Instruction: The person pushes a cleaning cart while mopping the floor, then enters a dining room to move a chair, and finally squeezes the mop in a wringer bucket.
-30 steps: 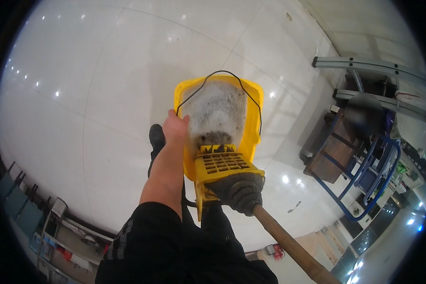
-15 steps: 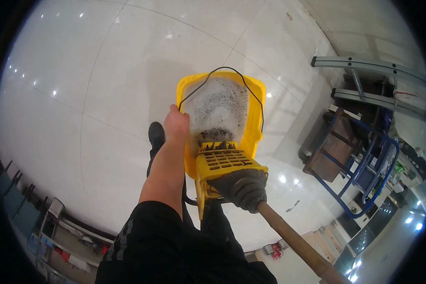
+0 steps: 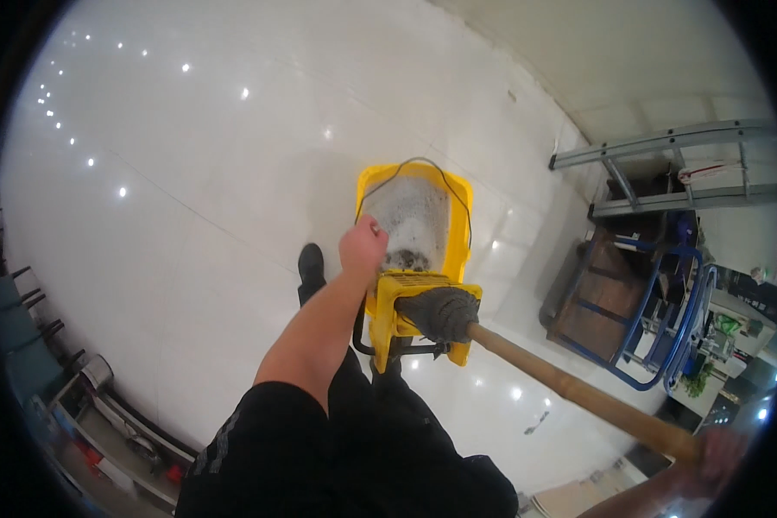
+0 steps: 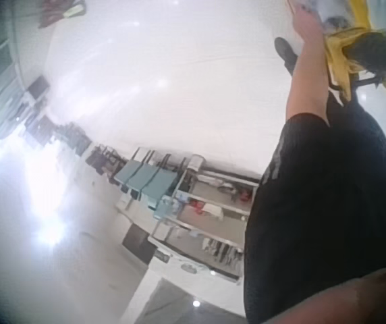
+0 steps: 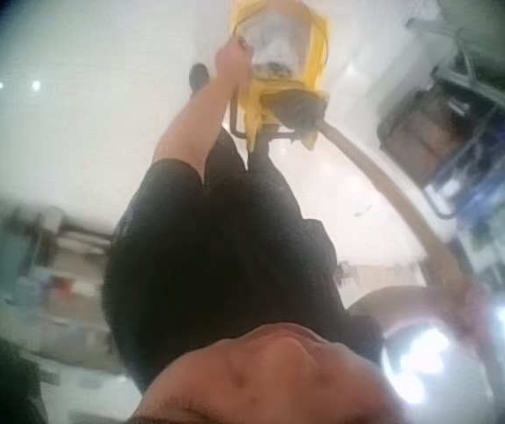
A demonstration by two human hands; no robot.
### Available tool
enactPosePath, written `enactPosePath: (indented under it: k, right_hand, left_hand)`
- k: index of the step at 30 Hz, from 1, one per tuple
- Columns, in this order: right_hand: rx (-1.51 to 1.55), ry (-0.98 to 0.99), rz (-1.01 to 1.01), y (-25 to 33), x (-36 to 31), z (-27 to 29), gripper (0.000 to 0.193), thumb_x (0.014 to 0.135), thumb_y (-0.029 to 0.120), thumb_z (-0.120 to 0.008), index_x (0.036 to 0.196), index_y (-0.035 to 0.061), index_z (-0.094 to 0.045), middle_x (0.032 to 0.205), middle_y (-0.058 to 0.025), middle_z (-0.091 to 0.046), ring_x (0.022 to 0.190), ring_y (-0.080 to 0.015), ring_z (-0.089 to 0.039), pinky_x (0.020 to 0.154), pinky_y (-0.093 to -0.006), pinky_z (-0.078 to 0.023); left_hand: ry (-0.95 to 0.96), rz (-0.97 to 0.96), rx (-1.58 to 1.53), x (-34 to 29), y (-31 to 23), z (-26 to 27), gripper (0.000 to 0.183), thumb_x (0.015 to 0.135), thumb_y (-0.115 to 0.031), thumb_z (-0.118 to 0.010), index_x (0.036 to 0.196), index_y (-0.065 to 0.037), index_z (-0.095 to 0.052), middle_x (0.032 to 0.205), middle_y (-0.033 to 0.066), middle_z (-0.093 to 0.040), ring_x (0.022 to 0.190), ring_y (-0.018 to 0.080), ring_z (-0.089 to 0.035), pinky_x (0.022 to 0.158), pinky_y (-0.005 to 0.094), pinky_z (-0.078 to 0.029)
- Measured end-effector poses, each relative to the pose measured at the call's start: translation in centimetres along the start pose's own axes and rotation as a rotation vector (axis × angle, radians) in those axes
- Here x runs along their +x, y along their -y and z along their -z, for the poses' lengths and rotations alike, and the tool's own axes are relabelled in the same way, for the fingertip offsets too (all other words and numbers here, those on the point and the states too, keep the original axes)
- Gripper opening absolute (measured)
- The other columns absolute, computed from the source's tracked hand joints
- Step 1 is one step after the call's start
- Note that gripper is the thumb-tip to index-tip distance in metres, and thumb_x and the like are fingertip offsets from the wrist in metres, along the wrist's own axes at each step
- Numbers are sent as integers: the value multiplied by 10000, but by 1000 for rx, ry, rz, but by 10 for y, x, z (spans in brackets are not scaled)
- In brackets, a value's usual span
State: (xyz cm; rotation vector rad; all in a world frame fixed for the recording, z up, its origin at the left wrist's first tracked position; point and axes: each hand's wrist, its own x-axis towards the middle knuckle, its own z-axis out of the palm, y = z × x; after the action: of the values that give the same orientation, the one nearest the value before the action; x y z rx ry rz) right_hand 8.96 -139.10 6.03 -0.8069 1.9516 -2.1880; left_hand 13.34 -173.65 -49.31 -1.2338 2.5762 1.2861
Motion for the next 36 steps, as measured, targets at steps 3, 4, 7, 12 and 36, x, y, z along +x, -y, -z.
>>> enactPosePath:
  k: [3, 4, 7, 12, 36]
  right_hand:
    - [-442, -724, -160, -10, -4, -34, 228, 854, 181, -570, 999, 44, -459, 873, -67, -414, 875, -186, -434, 865, -338, -383]
    - [-422, -735, -125, -11, -3, -50, 228, 854, 181, -570, 999, 44, -459, 873, -67, -414, 875, -186, -434, 865, -338, -383]
    - [-137, -946, -15, -18, -10, -60, 171, 872, 188, -590, 785, 123, -458, 679, -20, -434, 635, -121, -433, 713, -301, -426]
    - [52, 27, -25, 25, -27, -72, 192, 861, 213, -619, 772, 108, -485, 632, -32, -468, 560, -162, -496, 641, -286, -479]
    - [31, -46, -20, 9, -27, -103, 265, 831, 337, -630, 789, 103, -512, 630, -15, -527, 540, -155, -505, 519, -283, -439]
  left_hand:
    - [6, -117, -105, -61, -23, 44, 123, 782, -212, -611, 850, -111, -591, 739, 114, -652, 698, 342, -629, 631, 453, -499]
    - [27, -174, -136, -84, -33, 57, 119, 781, -215, -613, 836, -113, -586, 724, 108, -648, 687, 341, -628, 623, 450, -499]
    - [152, -201, -71, -156, -45, 99, 120, 781, -221, -619, 822, -114, -585, 717, 105, -642, 685, 341, -626, 612, 441, -500]
    - [221, -293, -55, -225, -37, 118, 120, 790, -204, -624, 856, -105, -613, 730, 119, -652, 694, 326, -640, 604, 415, -514]
    - [218, -290, 0, -225, -38, 119, 114, 793, -209, -604, 842, -107, -618, 723, 118, -649, 691, 335, -630, 626, 434, -505]
